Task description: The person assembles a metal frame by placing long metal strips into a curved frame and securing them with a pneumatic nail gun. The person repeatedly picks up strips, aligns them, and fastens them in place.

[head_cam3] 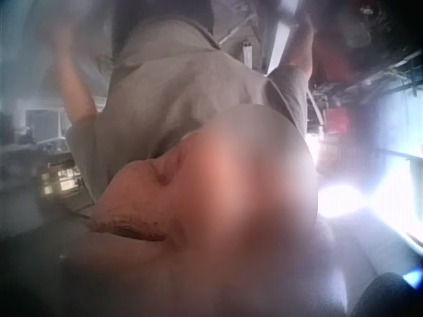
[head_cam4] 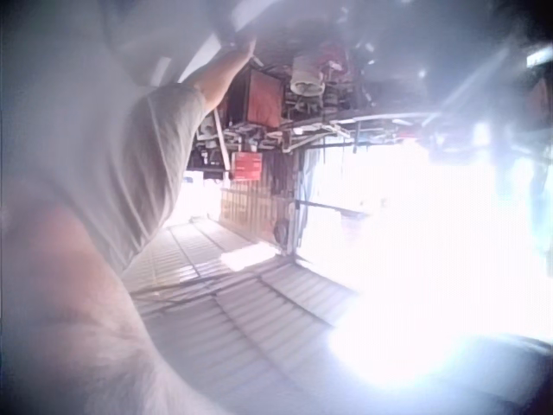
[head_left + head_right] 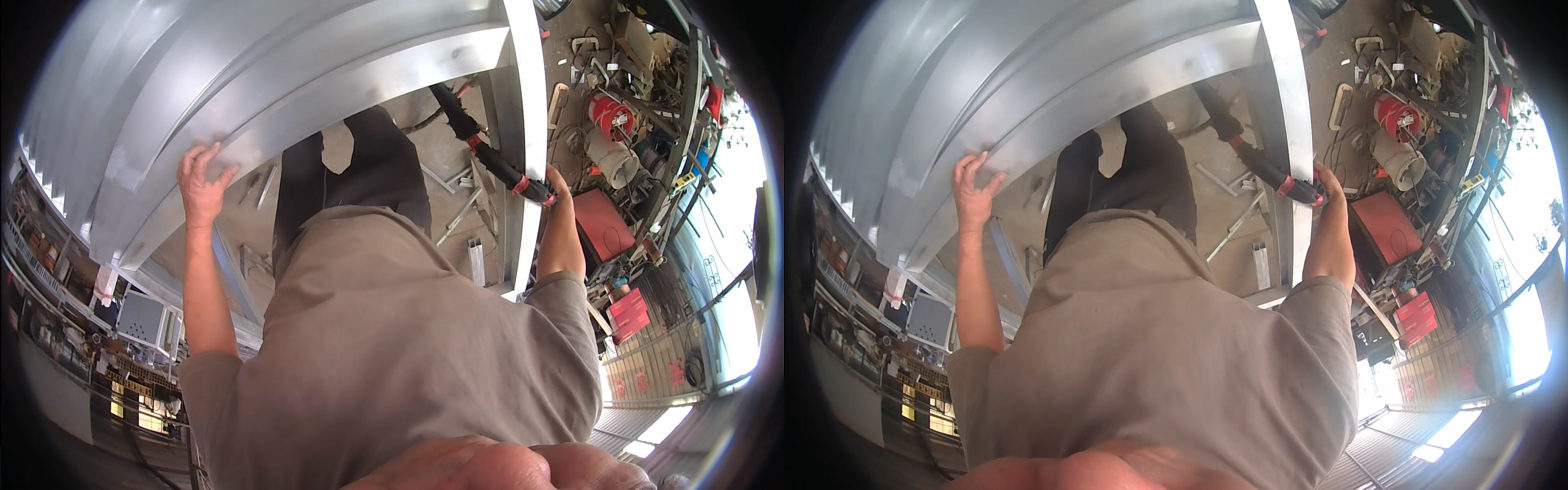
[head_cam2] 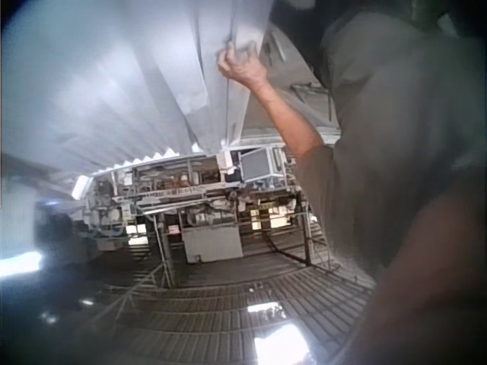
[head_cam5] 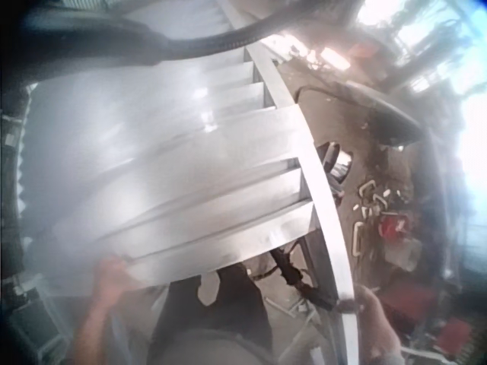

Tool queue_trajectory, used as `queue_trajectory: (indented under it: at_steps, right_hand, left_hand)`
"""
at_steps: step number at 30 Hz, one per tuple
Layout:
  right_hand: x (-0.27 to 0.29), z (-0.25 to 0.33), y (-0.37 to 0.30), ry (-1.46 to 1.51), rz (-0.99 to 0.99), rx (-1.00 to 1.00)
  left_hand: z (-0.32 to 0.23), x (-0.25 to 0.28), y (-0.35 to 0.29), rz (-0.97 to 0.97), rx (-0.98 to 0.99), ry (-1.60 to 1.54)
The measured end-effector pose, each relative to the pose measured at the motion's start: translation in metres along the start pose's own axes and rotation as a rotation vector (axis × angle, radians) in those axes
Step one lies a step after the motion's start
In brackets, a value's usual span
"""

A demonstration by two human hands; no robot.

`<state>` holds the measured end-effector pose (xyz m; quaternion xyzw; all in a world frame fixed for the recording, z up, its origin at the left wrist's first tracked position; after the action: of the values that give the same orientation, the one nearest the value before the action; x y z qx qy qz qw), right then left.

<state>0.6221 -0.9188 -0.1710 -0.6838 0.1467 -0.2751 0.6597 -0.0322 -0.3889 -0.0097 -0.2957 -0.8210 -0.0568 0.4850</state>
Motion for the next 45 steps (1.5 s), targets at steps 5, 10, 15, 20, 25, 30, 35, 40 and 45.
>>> queue_trajectory:
  at_steps: [5, 10, 15, 20, 25, 30, 35, 40, 45]
  right_hand:
    - [0.032, 0.001, -0.053, 0.488, -0.147, 0.195]
    - [0.035, 0.034, -0.203, 0.755, -0.113, 0.628]
    - [-0.005, 0.073, -0.342, 0.478, -0.383, 1.006]
    - [-0.105, 0.092, -0.424, 0.193, -0.689, 1.241]
    - [-0.17, 0.124, -0.487, 0.004, -0.691, 1.489]
    - [-0.211, 0.144, -0.527, -0.06, -0.514, 1.634]
    - [-0.239, 0.147, -0.552, -0.029, -0.372, 1.724]
    - [-0.257, 0.152, -0.555, 0.012, -0.014, 1.632]
    - [-0.257, 0.166, -0.56, -0.041, -0.255, 1.561]
  left_hand:
    - [-0.003, 0.003, 0.001, -0.036, -0.026, -0.027]
    - [-0.006, 0.006, 0.002, -0.066, -0.02, -0.071]
    - [-0.011, 0.01, -0.002, -0.135, -0.014, -0.058]
    - [-0.01, 0.011, -0.005, -0.168, -0.05, -0.088]
    - [0.001, 0.005, -0.01, -0.134, 0.029, -0.128]
    - [0.005, 0.001, -0.013, -0.119, 0.077, -0.091]
    - [0.002, 0.003, -0.012, -0.148, 0.052, -0.04]
    - [0.002, 0.003, -0.013, -0.174, 0.024, -0.034]
    - [0.002, 0.002, -0.015, -0.194, 0.0, -0.036]
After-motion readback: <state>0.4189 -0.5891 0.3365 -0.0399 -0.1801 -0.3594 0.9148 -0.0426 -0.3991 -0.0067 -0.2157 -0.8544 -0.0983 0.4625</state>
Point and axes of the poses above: each hand's wrist, its own y-axis towards the middle knuckle, its own x-axis out of the back of the hand, z = x × y, the point moved 8 cm from there along y, towards the middle knuckle, and after that the axes turned 4 degrees about -y, right-handed, at the moved point
